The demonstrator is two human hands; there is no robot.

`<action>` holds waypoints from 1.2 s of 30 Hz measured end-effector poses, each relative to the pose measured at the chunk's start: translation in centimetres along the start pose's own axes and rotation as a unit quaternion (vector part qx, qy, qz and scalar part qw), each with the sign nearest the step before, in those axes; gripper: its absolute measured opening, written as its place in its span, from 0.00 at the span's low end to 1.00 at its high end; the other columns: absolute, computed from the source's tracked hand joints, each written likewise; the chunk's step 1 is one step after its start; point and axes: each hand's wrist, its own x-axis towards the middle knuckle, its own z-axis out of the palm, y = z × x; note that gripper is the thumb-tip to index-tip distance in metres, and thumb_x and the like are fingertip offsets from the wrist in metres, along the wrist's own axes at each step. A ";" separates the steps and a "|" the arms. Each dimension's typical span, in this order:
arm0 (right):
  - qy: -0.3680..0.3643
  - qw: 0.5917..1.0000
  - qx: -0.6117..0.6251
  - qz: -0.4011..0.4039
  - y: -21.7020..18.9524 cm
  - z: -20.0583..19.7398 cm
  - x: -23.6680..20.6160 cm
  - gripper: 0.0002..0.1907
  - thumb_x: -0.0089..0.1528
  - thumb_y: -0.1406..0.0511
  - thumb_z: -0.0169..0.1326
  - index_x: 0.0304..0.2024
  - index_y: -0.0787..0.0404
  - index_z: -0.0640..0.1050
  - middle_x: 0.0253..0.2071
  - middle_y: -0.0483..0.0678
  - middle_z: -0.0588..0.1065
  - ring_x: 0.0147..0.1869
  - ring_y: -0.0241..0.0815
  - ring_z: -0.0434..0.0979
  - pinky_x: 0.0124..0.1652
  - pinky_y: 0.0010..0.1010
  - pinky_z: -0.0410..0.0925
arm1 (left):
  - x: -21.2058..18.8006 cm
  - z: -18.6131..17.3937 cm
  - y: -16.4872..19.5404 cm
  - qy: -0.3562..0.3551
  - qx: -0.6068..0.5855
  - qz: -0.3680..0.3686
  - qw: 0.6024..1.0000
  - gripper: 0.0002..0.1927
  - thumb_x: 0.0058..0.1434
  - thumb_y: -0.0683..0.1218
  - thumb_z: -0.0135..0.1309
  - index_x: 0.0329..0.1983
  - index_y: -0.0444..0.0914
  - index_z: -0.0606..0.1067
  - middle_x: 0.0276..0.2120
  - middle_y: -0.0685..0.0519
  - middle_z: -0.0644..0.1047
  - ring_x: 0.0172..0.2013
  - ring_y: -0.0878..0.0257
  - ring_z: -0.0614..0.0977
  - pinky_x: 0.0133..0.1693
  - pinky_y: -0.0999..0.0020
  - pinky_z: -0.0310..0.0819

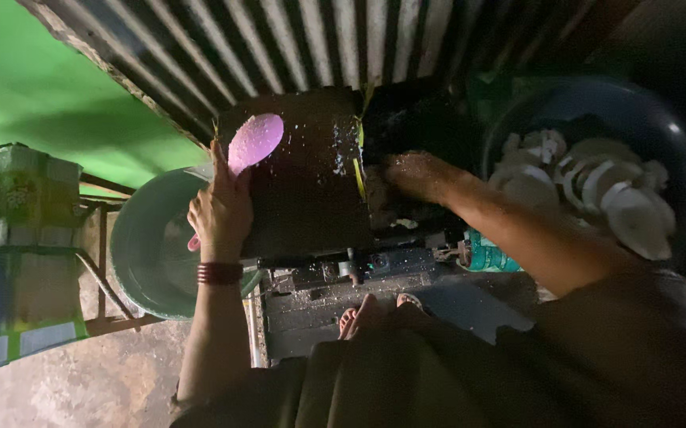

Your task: The person feeds white coconut pieces into a rotating grater using their right hand while holding a pink plastic spoon in their left hand. The grated coconut falls into a basin below.

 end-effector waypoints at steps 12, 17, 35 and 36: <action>0.149 0.979 0.060 -0.125 0.7 -0.9 -1.1 0.16 0.59 0.71 0.49 0.49 0.65 0.78 0.48 0.61 0.79 0.49 0.60 0.80 0.45 0.43 0.74 | 0.4 -0.2 0.7 -0.003 0.018 -0.012 1.000 0.36 0.73 0.61 0.47 0.79 0.48 0.53 0.34 0.37 0.82 0.35 0.35 0.83 0.41 0.37 0.76; -0.029 0.977 0.154 0.145 0.3 -1.1 -0.1 0.13 0.69 0.64 0.47 0.52 0.60 0.78 0.48 0.60 0.79 0.51 0.59 0.80 0.47 0.47 0.73 | 1.1 0.0 0.5 -0.012 0.001 -0.022 1.000 0.37 0.70 0.59 0.49 0.78 0.47 0.51 0.33 0.38 0.82 0.35 0.35 0.83 0.43 0.37 0.74; 0.149 0.987 0.029 -0.058 1.0 -1.5 1.5 0.15 0.53 0.69 0.58 0.44 0.65 0.83 0.44 0.60 0.80 0.45 0.59 0.80 0.44 0.47 0.74 | 0.4 -0.3 0.8 -0.027 0.034 -0.031 0.999 0.36 0.74 0.61 0.43 0.81 0.51 0.49 0.50 0.38 0.79 0.40 0.40 0.85 0.43 0.43 0.80; 0.203 0.976 0.078 -0.034 1.0 -1.8 0.5 0.14 0.55 0.69 0.61 0.44 0.62 0.83 0.43 0.58 0.80 0.46 0.58 0.80 0.44 0.46 0.73 | 0.3 -0.1 0.5 -0.030 0.024 -0.026 0.999 0.35 0.75 0.61 0.42 0.81 0.51 0.49 0.57 0.37 0.77 0.41 0.40 0.85 0.42 0.44 0.81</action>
